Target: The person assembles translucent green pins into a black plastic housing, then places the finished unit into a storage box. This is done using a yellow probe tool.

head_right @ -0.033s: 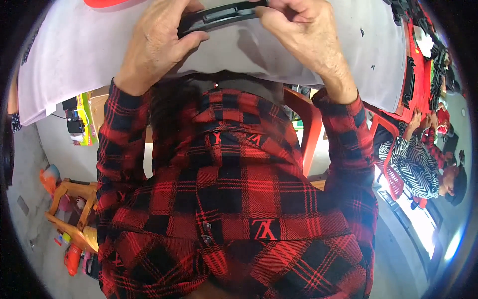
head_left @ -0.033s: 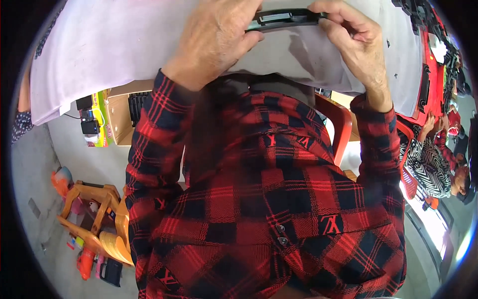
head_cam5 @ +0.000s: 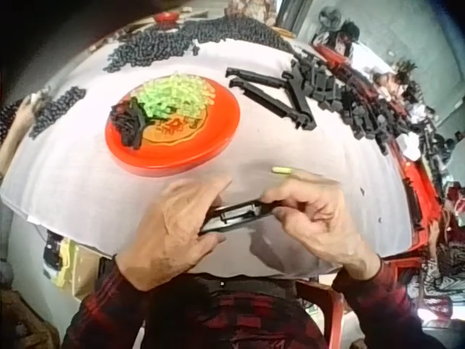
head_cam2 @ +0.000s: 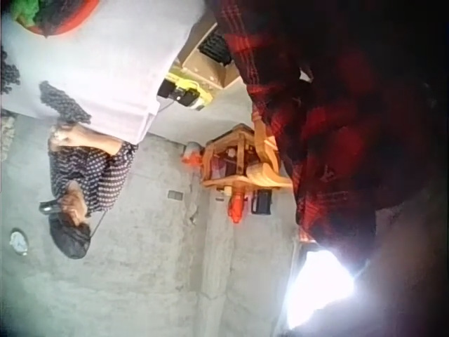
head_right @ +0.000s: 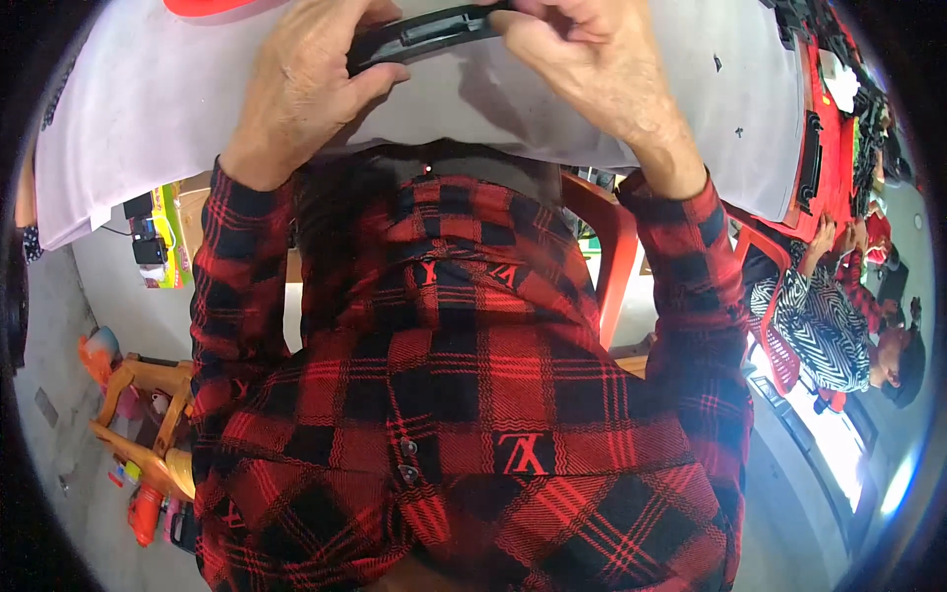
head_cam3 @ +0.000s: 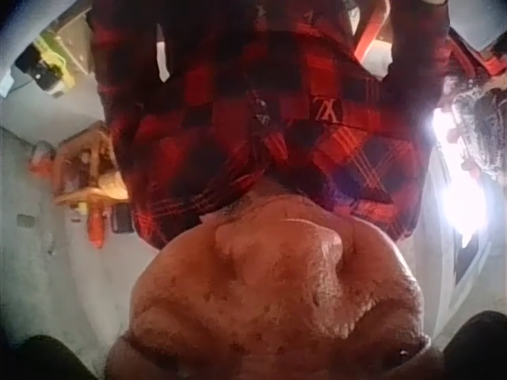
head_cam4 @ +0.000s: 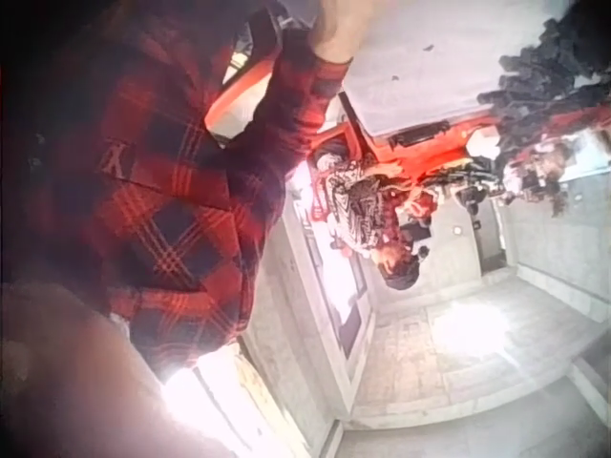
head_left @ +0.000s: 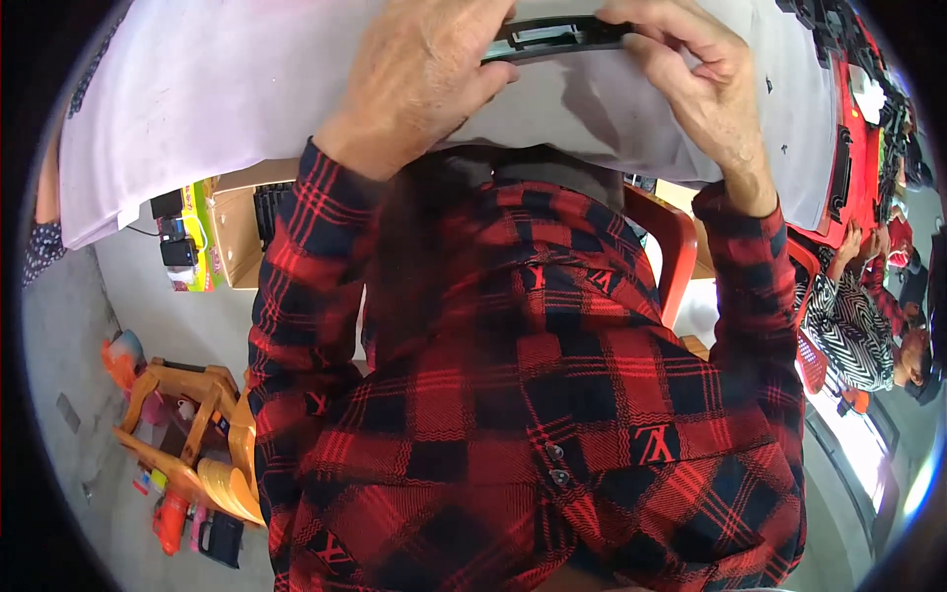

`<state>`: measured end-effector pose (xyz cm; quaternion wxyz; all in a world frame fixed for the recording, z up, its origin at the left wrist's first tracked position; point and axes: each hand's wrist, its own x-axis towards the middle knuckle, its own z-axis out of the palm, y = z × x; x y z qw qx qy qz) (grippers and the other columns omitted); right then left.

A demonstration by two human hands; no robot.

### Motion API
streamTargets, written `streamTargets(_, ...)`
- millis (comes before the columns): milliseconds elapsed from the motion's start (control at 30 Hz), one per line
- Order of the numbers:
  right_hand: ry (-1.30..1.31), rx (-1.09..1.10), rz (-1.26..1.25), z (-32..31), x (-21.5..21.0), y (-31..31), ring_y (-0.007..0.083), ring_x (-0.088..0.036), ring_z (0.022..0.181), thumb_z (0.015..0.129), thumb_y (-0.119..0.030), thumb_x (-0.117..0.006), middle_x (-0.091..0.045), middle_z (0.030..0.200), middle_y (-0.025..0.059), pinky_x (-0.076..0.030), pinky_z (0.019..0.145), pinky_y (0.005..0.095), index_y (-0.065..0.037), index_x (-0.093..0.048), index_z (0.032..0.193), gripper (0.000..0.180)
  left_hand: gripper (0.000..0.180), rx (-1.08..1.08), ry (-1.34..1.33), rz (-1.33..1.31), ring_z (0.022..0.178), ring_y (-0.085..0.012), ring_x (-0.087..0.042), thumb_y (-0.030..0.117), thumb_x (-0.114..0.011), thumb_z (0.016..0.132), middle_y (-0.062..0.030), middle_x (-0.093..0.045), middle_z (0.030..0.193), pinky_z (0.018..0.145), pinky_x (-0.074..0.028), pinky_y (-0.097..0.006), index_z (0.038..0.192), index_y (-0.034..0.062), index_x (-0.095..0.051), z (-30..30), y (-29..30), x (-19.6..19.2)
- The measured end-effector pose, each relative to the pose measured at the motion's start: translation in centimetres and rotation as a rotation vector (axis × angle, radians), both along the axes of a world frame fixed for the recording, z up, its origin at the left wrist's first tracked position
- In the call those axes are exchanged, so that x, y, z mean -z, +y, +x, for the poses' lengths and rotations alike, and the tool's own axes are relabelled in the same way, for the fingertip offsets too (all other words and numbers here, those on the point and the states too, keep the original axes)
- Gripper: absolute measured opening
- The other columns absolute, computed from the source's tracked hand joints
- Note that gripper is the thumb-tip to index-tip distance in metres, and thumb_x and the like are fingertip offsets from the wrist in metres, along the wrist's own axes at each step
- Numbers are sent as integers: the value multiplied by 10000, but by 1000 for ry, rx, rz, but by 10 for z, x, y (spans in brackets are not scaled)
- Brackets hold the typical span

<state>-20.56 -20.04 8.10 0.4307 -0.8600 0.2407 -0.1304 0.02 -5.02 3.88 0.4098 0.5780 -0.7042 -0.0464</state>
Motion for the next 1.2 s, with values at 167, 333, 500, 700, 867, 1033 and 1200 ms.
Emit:
streamTargets(167,-789,-554,-378,60,50,-17,263,-522,824,841,-83,-640,-545,866,106,-430,748,367,-29,-740,989,187,819,-33,79,149,985,-367,-636,35,-817,694,-160,-676,1058,923,-478,-444,1434,-29,-470,4,2,6)
streamTargets(333,-541,-688,-663,68,45,-22,310,-528,882,859,-229,-652,-512,953,128,-453,771,418,-65,-682,869,168,851,-26,138,120,1003,-370,-641,53,-827,693,-179,-684,1083,925,-482,-443,1453,-38,-456,11,2,17)
streamTargets(500,-188,-619,-482,58,15,-14,315,-526,868,837,-249,-672,-506,950,127,-458,765,416,-77,-669,864,174,820,20,182,139,1036,-387,-650,51,-813,707,-198,-679,1132,929,-495,-445,1445,-46,-469,11,-2,13)
streamTargets(700,-183,-631,-584,59,29,-16,131,-579,793,962,-79,-612,-645,863,41,-473,729,269,-9,-733,1057,169,568,-38,271,66,902,-286,-667,43,-834,701,-87,-706,971,817,-525,-373,1231,61,-630,7,-8,31)
streamTargets(867,-219,-613,-357,63,15,-13,325,-540,841,780,-220,-699,-492,908,135,-461,732,420,-61,-682,832,169,818,-14,85,140,1042,-364,-654,52,-825,709,-177,-681,1128,951,-493,-449,1442,-40,-473,16,-9,35)
streamTargets(1033,-212,-588,-328,58,16,-19,327,-542,824,757,-206,-723,-496,879,139,-463,732,415,-44,-693,833,182,810,9,260,224,1040,-344,-656,65,-819,718,-142,-684,1113,920,-501,-420,1445,-9,-470,8,-9,10)
streamTargets(1200,-357,-530,-278,58,5,-10,258,-601,878,790,-108,-724,-619,924,128,-495,739,368,-3,-713,891,146,622,-27,269,127,940,-309,-648,59,-832,698,-108,-686,996,847,-512,-389,1278,23,-609,8,-3,23)
